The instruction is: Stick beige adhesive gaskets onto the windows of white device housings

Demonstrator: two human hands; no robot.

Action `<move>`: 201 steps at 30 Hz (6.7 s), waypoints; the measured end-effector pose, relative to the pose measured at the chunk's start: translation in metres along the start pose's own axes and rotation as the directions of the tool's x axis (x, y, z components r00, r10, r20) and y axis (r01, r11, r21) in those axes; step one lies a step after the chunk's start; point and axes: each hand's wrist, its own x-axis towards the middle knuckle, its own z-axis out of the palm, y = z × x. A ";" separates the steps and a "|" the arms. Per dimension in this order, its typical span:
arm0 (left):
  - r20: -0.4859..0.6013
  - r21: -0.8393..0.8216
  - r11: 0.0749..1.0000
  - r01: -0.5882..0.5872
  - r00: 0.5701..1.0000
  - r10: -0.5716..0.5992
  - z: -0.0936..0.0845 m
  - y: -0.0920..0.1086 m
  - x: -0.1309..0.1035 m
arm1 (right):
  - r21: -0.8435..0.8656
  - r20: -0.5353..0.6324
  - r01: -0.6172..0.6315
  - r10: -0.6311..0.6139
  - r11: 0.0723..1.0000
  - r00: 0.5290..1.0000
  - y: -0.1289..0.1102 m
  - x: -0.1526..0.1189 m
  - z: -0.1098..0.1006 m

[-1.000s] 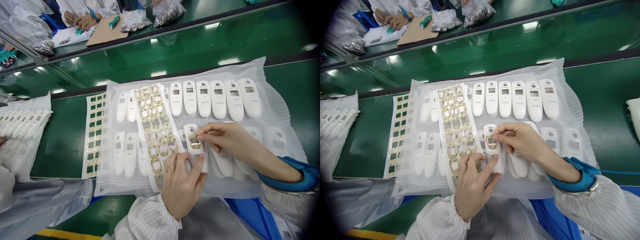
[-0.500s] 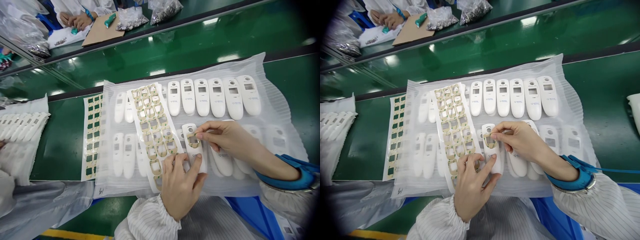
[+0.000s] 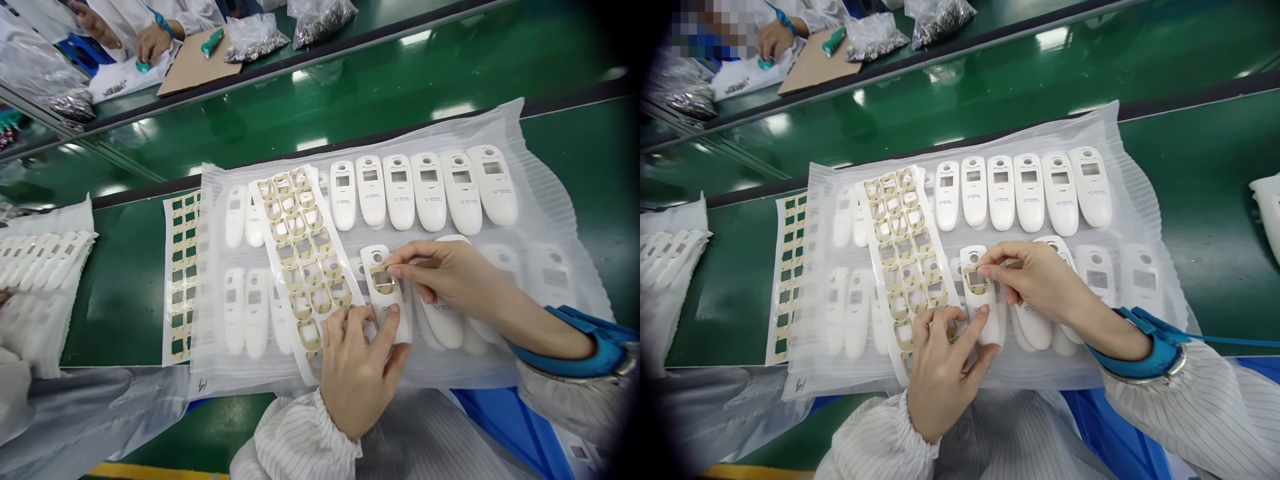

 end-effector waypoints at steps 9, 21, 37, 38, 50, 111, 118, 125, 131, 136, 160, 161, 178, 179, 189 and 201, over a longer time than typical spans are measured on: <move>-0.006 0.014 1.000 -0.006 1.000 0.006 -0.001 0.001 0.002 | -0.019 -0.013 -0.015 0.015 1.000 1.000 0.000 -0.001 0.001; 0.010 -0.013 1.000 0.005 1.000 -0.005 0.000 0.000 0.002 | -0.063 -0.026 -0.014 0.012 0.998 1.000 -0.001 -0.001 0.002; 0.088 0.102 0.995 0.017 0.996 -0.026 -0.003 -0.005 0.016 | -0.281 -0.134 -0.001 -0.038 0.960 0.990 -0.009 -0.004 0.009; 0.096 0.112 0.993 0.021 0.995 -0.032 -0.003 -0.005 0.017 | -0.334 -0.137 0.013 -0.063 0.942 0.989 -0.010 -0.005 0.010; 0.108 0.163 0.986 0.025 0.993 -0.043 -0.006 -0.001 0.019 | -0.933 -0.097 0.117 -0.552 0.340 0.828 -0.002 -0.024 0.021; 0.197 -0.767 0.396 0.504 0.773 -0.602 -0.075 -0.064 0.036 | -0.595 -0.015 0.558 -0.702 0.579 0.712 -0.025 -0.026 0.081; 0.306 -0.852 0.186 0.489 0.755 -0.579 -0.062 -0.044 0.040 | -0.636 -0.096 0.554 -0.768 0.537 0.634 -0.022 -0.023 0.086; 0.226 -0.818 0.264 0.511 0.708 -0.669 -0.051 -0.027 0.042 | -0.706 -0.089 0.550 -0.826 0.446 0.556 -0.020 -0.026 0.085; 0.264 -0.857 0.205 0.473 0.744 -0.613 -0.052 -0.024 0.041 | -0.680 -0.113 0.564 -0.826 0.469 0.552 -0.020 -0.025 0.081; 0.283 -0.872 0.162 0.462 0.745 -0.603 -0.051 -0.023 0.045 | -0.722 -0.087 0.570 -0.869 0.392 0.487 -0.019 -0.029 0.079; 0.409 -0.752 0.169 0.637 0.653 -0.637 -0.041 -0.046 0.038 | -0.153 -0.009 0.459 -0.466 0.875 0.885 -0.012 -0.060 -0.014; 0.406 -0.737 0.182 0.651 0.641 -0.651 -0.040 -0.047 0.036 | -0.165 -0.015 0.405 -0.413 0.899 0.911 -0.008 -0.055 -0.027; 0.375 -0.686 0.251 0.683 0.628 -0.682 -0.035 -0.051 0.035 | -0.023 0.084 -0.033 0.035 0.999 0.996 0.005 -0.014 -0.063; 0.374 -0.687 0.249 0.683 0.626 -0.684 -0.036 -0.050 0.036 | -0.022 0.092 -0.032 0.034 0.999 0.995 0.006 -0.012 -0.064; 0.372 -0.666 0.245 0.705 0.598 -0.710 -0.038 -0.047 0.039 | -0.018 0.132 -0.040 0.042 0.999 0.990 0.021 -0.006 -0.064; -0.042 -0.361 0.699 0.618 0.738 -0.674 -0.042 -0.042 0.033 | -0.003 0.133 -0.030 0.030 1.000 0.991 0.022 -0.008 -0.064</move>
